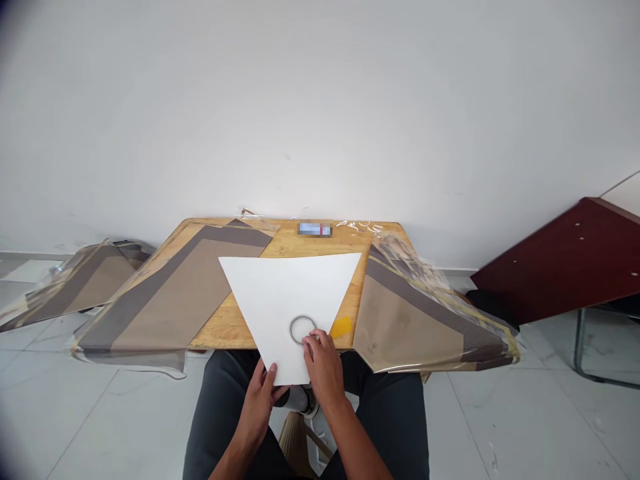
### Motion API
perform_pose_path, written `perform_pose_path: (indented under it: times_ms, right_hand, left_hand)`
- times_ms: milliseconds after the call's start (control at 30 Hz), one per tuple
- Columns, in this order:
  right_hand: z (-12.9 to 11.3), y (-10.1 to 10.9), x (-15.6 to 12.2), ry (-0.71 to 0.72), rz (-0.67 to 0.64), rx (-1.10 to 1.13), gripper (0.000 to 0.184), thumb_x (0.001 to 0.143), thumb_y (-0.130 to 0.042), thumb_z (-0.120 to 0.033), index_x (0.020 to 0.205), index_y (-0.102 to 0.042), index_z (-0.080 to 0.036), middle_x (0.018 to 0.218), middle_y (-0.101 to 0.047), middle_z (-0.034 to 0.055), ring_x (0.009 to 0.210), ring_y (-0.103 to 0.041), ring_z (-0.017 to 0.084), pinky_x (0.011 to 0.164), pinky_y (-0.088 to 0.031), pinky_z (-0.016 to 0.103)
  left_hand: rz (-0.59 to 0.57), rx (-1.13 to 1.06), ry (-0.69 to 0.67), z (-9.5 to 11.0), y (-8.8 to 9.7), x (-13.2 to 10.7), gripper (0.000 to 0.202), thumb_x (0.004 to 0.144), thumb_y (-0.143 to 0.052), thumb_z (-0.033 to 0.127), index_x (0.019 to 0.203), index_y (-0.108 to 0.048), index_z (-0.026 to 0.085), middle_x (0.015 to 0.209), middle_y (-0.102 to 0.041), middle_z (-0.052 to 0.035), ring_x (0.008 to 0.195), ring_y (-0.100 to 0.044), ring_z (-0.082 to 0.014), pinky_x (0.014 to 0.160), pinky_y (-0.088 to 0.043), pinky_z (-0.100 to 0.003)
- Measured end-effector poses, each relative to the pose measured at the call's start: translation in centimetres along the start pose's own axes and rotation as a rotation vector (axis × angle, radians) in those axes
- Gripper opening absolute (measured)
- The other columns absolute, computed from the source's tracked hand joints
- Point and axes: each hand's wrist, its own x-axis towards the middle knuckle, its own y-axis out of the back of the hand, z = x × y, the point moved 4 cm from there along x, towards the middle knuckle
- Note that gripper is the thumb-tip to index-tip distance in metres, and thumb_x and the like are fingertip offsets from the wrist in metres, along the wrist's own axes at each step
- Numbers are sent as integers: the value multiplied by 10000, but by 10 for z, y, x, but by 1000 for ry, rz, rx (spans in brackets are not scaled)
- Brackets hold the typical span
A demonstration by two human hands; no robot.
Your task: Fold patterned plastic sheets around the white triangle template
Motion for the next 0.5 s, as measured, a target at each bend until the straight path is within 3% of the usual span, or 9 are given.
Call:
perform_pose_path:
  times_ms: [167, 367, 500]
  right_hand:
    - [-2, 8, -1, 86, -71, 41, 211, 1043, -589, -396, 1159, -740, -308, 1191, -717, 67, 1150, -653, 289, 1036, -538, 477]
    - [30, 41, -4, -64, 227, 103, 315, 1067, -551, -513, 1143, -741, -274, 1175, -709, 104, 1155, -637, 301, 1022, -524, 490]
    - [49, 41, -1, -133, 194, 100, 370, 1024, -585, -580, 1062, -772, -263, 1118, -716, 100, 1108, -644, 299, 1042, -509, 504]
  left_hand:
    - [12, 67, -41, 24, 5, -12, 863, 841, -818, 669, 1534, -557, 225, 1475, -668, -148, 1291, -689, -359, 962, -664, -452]
    - [39, 118, -137, 65, 25, -30, 789, 894, -795, 615, 1569, -545, 290, 1524, -647, -101, 1352, -647, -366, 963, -668, -413]
    - [79, 68, -215, 100, 26, -41, 735, 936, -760, 591, 1576, -528, 312, 1520, -648, -82, 1368, -636, -340, 1008, -649, -389]
